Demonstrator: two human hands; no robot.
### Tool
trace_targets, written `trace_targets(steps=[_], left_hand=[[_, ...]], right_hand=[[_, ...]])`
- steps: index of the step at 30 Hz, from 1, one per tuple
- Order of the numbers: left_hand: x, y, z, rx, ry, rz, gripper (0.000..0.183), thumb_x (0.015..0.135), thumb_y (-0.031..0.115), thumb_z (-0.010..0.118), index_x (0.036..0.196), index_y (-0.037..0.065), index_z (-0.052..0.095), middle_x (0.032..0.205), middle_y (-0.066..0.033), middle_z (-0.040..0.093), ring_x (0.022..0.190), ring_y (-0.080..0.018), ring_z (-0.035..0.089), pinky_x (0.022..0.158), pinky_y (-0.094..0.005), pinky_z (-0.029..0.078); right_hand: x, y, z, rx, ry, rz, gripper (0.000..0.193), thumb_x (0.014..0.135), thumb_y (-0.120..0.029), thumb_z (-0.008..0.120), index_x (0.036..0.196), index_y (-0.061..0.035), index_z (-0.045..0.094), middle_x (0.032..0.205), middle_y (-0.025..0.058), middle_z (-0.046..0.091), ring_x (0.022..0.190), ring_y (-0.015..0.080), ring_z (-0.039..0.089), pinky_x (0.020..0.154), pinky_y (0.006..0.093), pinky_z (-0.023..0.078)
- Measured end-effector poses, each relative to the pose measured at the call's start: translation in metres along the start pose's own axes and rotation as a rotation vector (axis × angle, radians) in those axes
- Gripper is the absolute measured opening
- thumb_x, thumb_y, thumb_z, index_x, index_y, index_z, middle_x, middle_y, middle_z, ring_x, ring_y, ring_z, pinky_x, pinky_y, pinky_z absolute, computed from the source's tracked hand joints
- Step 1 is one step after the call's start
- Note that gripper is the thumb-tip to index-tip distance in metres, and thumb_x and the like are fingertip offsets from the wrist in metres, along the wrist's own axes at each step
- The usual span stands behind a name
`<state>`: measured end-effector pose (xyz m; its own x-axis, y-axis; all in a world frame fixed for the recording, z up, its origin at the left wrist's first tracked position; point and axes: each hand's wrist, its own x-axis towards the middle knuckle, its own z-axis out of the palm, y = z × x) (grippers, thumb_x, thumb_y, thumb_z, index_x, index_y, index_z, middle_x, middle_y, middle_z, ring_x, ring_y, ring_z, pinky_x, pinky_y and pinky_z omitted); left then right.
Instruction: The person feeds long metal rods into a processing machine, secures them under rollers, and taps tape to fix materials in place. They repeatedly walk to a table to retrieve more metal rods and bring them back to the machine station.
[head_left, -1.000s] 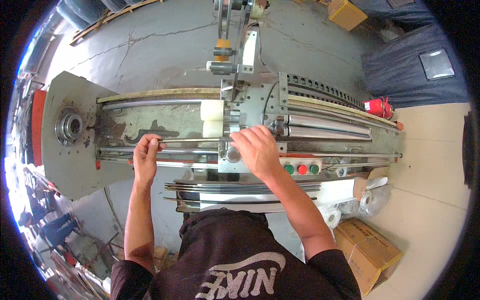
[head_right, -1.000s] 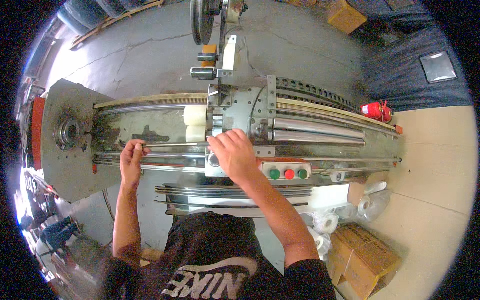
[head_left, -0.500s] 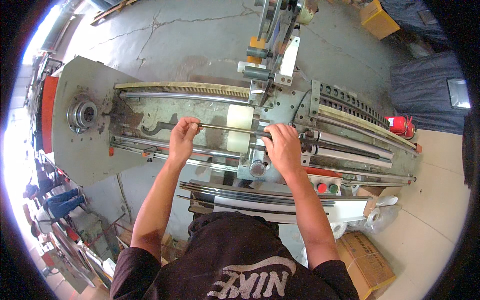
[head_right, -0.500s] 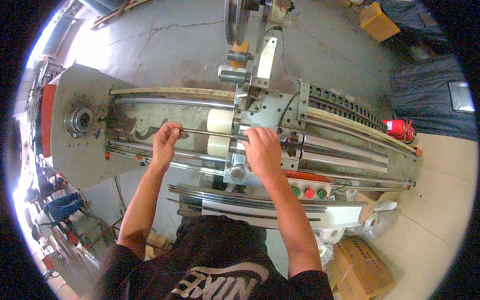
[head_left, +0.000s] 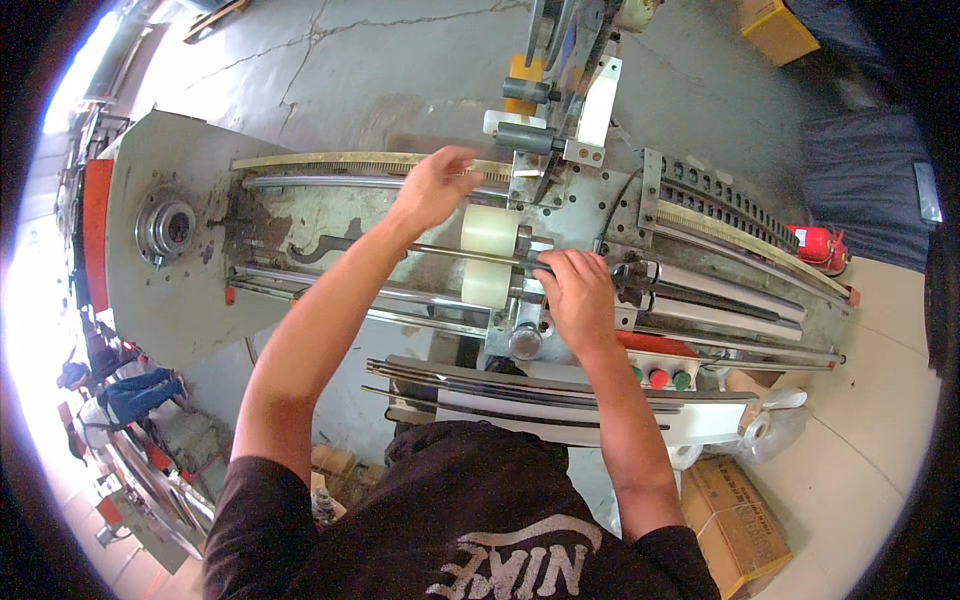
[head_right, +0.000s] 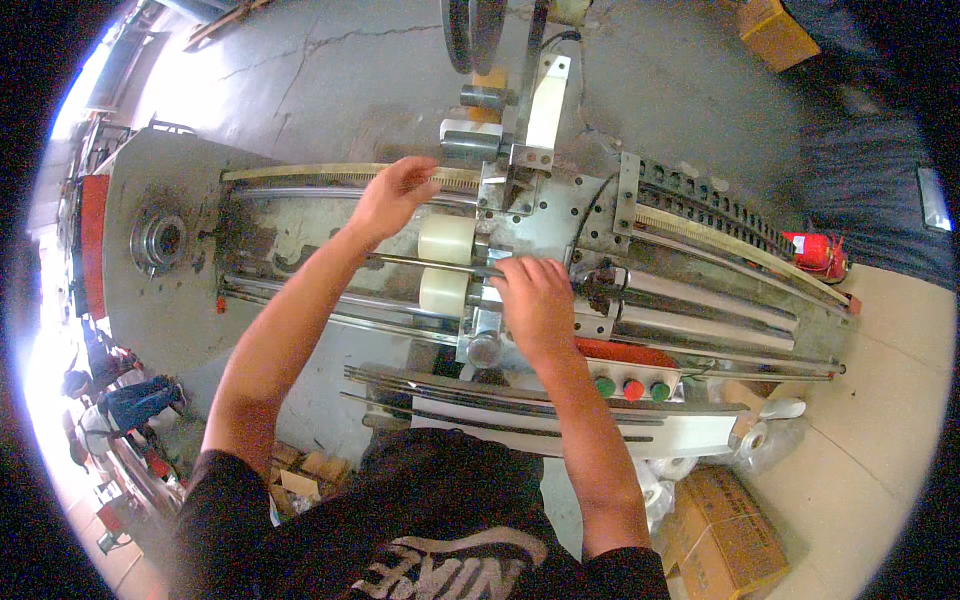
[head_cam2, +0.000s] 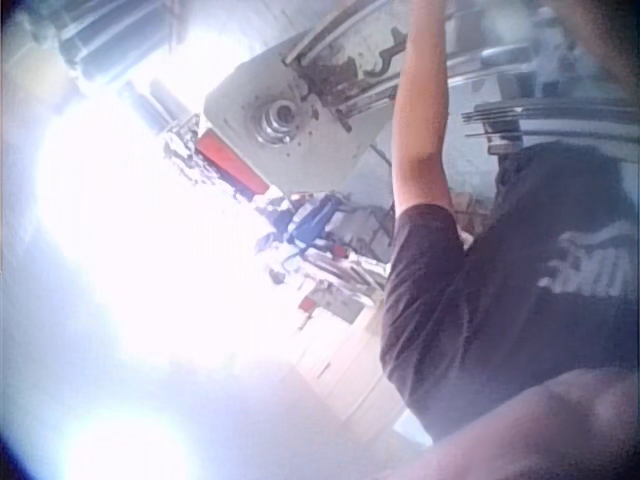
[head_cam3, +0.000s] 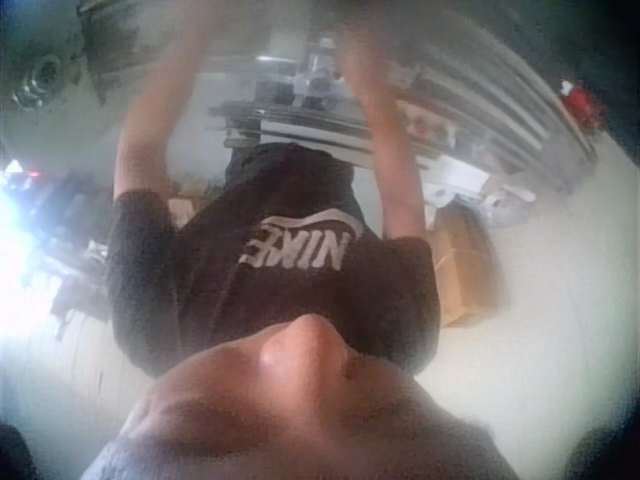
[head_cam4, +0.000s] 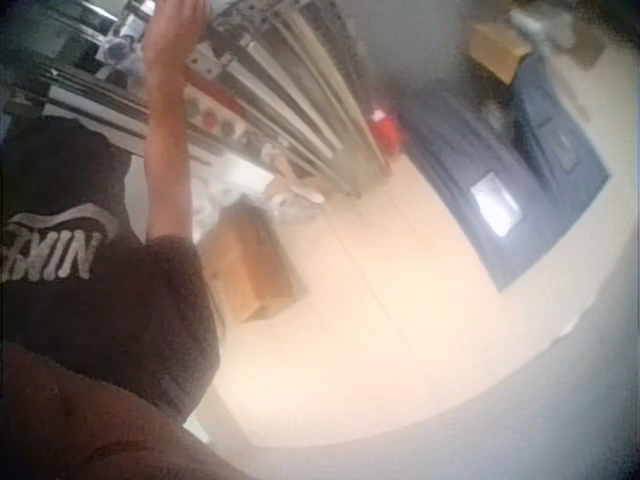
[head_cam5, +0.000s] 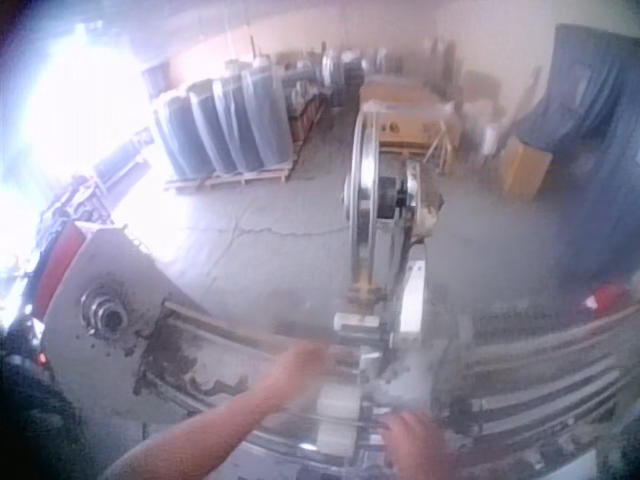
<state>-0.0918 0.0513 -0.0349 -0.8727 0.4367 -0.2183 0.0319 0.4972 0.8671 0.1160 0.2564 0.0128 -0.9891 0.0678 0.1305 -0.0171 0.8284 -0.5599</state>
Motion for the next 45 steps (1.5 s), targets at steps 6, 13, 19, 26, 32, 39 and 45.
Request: trace_targets(steps=[6,13,19,26,32,39,45], left_hand=[[0.075,-0.001,0.047,-0.071,-0.196,-0.195,0.046,0.088,0.028,0.084,0.124,0.003,0.071,0.11,-0.01,0.076,0.1,-0.018,0.066,0.093,-0.0359,0.053],[0.061,-0.027,0.031,-0.215,-0.407,-0.16,0.032,0.097,0.025,0.076,0.117,0.001,0.072,0.106,-0.007,0.076,0.096,-0.0149,0.069,0.09,-0.0312,0.055],[0.018,-0.021,-0.022,-0.287,-0.421,-0.423,0.024,0.102,0.027,0.07,0.113,0.006,0.072,0.097,-0.002,0.074,0.09,-0.0114,0.069,0.084,-0.0278,0.056],[-0.033,-0.044,-0.051,-0.332,-0.594,-0.501,0.023,0.1,0.023,0.073,0.115,0.005,0.073,0.104,-0.0045,0.076,0.094,-0.0151,0.072,0.078,-0.0303,0.059],[-0.042,-0.026,-0.041,-0.308,-0.581,-0.602,0.022,0.099,0.022,0.074,0.113,0.005,0.072,0.103,-0.0065,0.075,0.092,-0.0161,0.072,0.078,-0.0294,0.06],[-0.033,-0.034,-0.023,-0.2,-0.713,-0.598,0.028,0.093,0.016,0.079,0.117,0.004,0.072,0.104,-0.0047,0.074,0.09,-0.0161,0.07,0.084,-0.0327,0.06],[-0.05,-0.005,-0.024,-0.228,-0.668,-0.552,0.031,0.092,0.012,0.079,0.118,0.002,0.067,0.102,-0.0079,0.073,0.09,-0.0185,0.07,0.083,-0.0348,0.06]], right_hand=[[0.003,0.0,-0.003,0.066,-0.012,0.036,0.021,0.087,-0.012,0.078,0.105,-0.0067,0.069,0.103,0.0098,0.07,0.1,0.0343,0.064,0.096,0.0455,0.047],[-0.002,0.001,-0.003,0.086,0.017,-0.02,0.024,0.084,-0.011,0.079,0.105,-0.0076,0.068,0.103,0.0091,0.069,0.099,0.0327,0.063,0.096,0.0455,0.047],[-0.01,-0.005,-0.013,0.108,0.044,-0.044,0.027,0.082,-0.01,0.08,0.107,-0.0078,0.069,0.103,0.009,0.069,0.101,0.0326,0.063,0.097,0.0463,0.048],[-0.011,-0.012,-0.019,0.113,0.086,-0.054,0.028,0.081,-0.011,0.081,0.107,-0.0076,0.071,0.103,0.009,0.07,0.102,0.0333,0.063,0.097,0.0464,0.048],[-0.016,-0.014,-0.02,0.085,0.038,-0.045,0.031,0.08,-0.011,0.082,0.108,-0.0088,0.069,0.102,0.0078,0.07,0.101,0.0304,0.066,0.1,0.0464,0.048],[-0.02,-0.012,-0.019,0.12,0.013,-0.058,0.031,0.08,-0.011,0.082,0.108,-0.0077,0.07,0.102,0.0085,0.07,0.1,0.0311,0.066,0.099,0.0468,0.048],[-0.021,-0.013,-0.021,0.142,0.033,-0.06,0.027,0.08,-0.01,0.082,0.104,-0.0073,0.071,0.099,0.0075,0.07,0.097,0.0302,0.065,0.095,0.0446,0.05]])
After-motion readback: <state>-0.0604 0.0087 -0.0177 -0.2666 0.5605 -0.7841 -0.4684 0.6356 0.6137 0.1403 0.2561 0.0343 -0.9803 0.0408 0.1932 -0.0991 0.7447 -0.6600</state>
